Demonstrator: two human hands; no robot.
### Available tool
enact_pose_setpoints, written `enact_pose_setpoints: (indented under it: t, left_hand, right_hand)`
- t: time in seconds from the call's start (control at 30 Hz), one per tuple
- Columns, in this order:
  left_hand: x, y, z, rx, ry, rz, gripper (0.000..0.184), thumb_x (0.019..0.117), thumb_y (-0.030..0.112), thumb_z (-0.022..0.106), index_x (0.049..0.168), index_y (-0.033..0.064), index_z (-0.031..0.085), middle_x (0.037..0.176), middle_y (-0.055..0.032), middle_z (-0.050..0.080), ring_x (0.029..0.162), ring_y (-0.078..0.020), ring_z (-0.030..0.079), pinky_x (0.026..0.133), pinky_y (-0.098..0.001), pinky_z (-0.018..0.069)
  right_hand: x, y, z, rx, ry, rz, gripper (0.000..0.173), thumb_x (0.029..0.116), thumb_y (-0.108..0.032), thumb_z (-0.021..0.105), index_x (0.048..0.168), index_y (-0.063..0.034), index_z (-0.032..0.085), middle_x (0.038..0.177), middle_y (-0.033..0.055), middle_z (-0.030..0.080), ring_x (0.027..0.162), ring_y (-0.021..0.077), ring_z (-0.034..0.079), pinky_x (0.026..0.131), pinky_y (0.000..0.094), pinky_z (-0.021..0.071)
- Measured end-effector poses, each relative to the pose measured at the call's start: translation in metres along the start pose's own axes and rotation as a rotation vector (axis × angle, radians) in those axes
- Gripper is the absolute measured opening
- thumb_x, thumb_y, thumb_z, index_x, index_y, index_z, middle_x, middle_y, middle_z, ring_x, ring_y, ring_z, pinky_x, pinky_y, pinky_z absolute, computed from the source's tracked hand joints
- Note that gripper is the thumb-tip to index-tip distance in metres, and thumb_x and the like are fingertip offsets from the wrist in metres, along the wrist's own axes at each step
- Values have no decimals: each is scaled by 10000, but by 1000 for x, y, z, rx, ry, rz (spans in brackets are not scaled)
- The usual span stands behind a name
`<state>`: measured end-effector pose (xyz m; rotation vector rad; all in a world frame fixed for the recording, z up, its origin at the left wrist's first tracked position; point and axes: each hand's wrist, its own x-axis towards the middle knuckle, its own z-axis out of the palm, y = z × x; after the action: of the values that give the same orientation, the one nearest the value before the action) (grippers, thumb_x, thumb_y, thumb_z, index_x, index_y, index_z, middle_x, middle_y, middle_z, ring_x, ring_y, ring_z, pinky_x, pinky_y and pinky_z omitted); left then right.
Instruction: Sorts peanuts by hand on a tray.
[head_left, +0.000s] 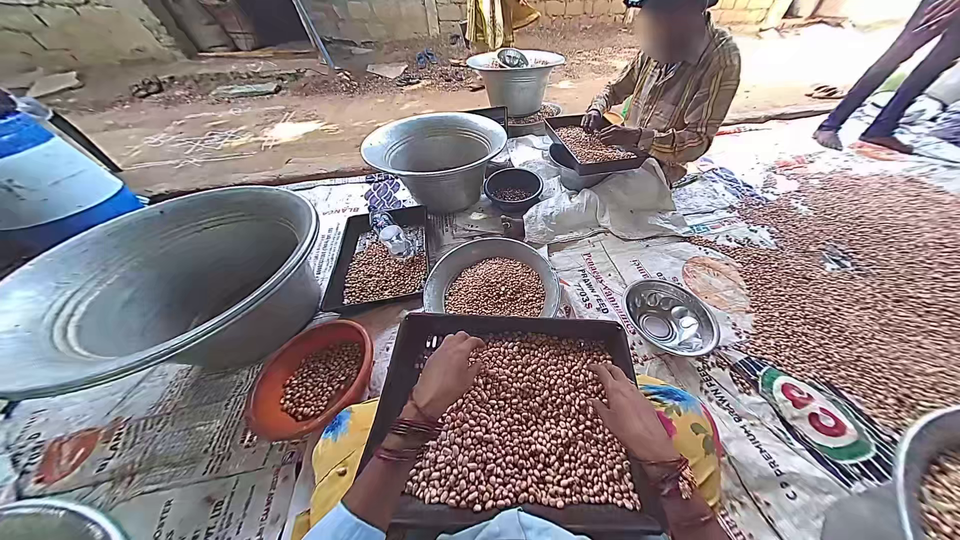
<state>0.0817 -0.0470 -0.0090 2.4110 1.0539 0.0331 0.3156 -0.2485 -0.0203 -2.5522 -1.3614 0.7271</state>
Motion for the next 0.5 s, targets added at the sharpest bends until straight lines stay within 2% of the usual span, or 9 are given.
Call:
enact_pose_setpoints:
  t: [0.1,0.2,0.3,0.4,0.43,0.5]
  left_hand:
    - [15,43,32,211,-147,-7,488,977,64,606,1457,19,532,1438,-226,539,1359,-411,497,1084,-530,447]
    - [8,70,71,303,-136,134,523,961,-48,531,1481,-33,474,1441,-260,526,1333,-438,514,1030,-552,472]
    - [-8,81,91,226,-304,218,626,944,-8,581,1544,9,404,1494,-267,467,1363,-452,483,1024,-549,488]
    - [-27,81,103,117,-436,256,776,911,108,680,1601,78,329,1542,-260,415,1354,-456,485,974,-560,522]
    - [-33,81,104,61,-466,256,800,912,132,700,1612,98,314,1553,-260,405,1347,-453,497,984,-566,518]
    - [-43,77,107,-57,-506,259,826,902,136,722,1616,113,307,1486,-270,457,1261,-441,569,986,-572,518]
  right_hand:
    - [1,-6,2,-98,-35,65,633,954,-117,682,1543,-90,450,1508,222,494,1313,411,560,1037,547,492]
    - [-9,-11,8,-186,-155,98,667,943,-145,701,1548,-76,428,1497,247,487,1264,438,581,987,564,511]
    - [-26,-9,20,-181,-269,88,714,917,-219,750,1534,-63,428,1509,257,450,1188,445,620,943,567,536]
    - [-45,-4,35,-159,-327,49,827,895,-316,791,1551,-26,379,1508,257,448,1220,450,599,950,564,533]
    - [-50,-4,40,-159,-335,35,853,890,-344,795,1555,-18,370,1502,259,455,1220,447,600,947,560,535]
    - [-56,-5,47,-120,-344,15,852,895,-319,785,1567,-12,359,1488,264,473,1198,434,617,951,554,534]
